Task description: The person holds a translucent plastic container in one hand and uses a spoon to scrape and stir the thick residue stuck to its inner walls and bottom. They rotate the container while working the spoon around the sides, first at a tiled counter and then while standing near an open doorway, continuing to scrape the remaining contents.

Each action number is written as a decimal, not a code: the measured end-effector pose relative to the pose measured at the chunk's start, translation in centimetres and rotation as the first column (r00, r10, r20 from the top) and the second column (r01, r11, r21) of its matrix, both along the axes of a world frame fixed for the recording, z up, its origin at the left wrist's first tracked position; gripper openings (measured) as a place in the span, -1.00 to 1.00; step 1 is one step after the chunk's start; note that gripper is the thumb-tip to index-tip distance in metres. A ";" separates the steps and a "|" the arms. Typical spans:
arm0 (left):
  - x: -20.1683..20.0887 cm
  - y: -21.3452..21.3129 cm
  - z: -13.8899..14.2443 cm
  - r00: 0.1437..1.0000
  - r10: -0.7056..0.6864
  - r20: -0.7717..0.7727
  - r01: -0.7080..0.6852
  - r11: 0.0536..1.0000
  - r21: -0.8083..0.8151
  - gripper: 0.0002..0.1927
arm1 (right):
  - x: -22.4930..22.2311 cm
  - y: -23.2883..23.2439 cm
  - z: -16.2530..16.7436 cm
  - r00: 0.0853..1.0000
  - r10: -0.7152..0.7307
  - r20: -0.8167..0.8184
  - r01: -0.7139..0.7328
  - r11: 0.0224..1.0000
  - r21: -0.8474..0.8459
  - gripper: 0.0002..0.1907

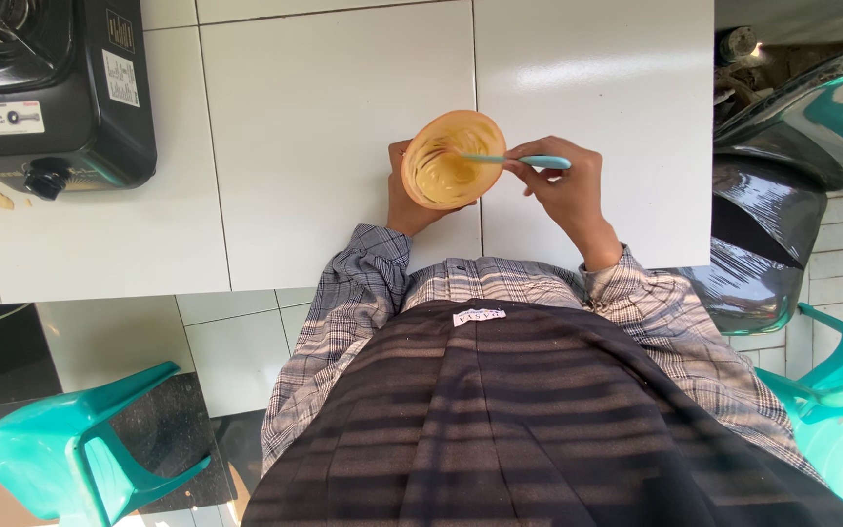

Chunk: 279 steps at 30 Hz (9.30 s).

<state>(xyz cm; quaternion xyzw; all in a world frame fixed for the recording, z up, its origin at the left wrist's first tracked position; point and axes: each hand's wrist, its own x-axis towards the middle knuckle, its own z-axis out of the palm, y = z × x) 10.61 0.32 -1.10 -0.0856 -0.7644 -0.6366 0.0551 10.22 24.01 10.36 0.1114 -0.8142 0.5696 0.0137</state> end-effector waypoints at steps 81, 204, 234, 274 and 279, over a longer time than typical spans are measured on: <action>-1.5 -1.6 1.9 0.934 -0.302 0.193 0.313 0.949 -0.029 0.22 | -9.0 -4.7 5.7 0.794 0.607 0.044 -0.608 0.792 0.047 -0.75; -0.3 -0.4 0.4 0.983 -0.007 -0.183 -0.017 0.991 -0.131 0.20 | -1.1 2.3 -1.9 0.960 0.270 0.072 -0.254 0.742 0.621 -0.78; -0.4 -0.7 0.2 0.983 -0.017 -0.181 -0.008 0.990 -0.138 0.22 | 0.5 0.3 -2.3 0.531 0.342 0.775 -0.141 0.938 -0.318 -0.73; -0.6 -0.8 1.1 0.997 -0.069 -0.036 0.058 0.966 -0.251 0.33 | -3.2 0.8 4.3 0.952 0.263 0.153 -0.290 0.630 0.721 -0.74; -0.7 -0.7 1.0 0.997 -0.063 -0.050 0.047 0.957 -0.286 0.34 | -3.5 0.7 4.4 0.930 0.300 0.213 -0.351 0.545 0.761 -0.76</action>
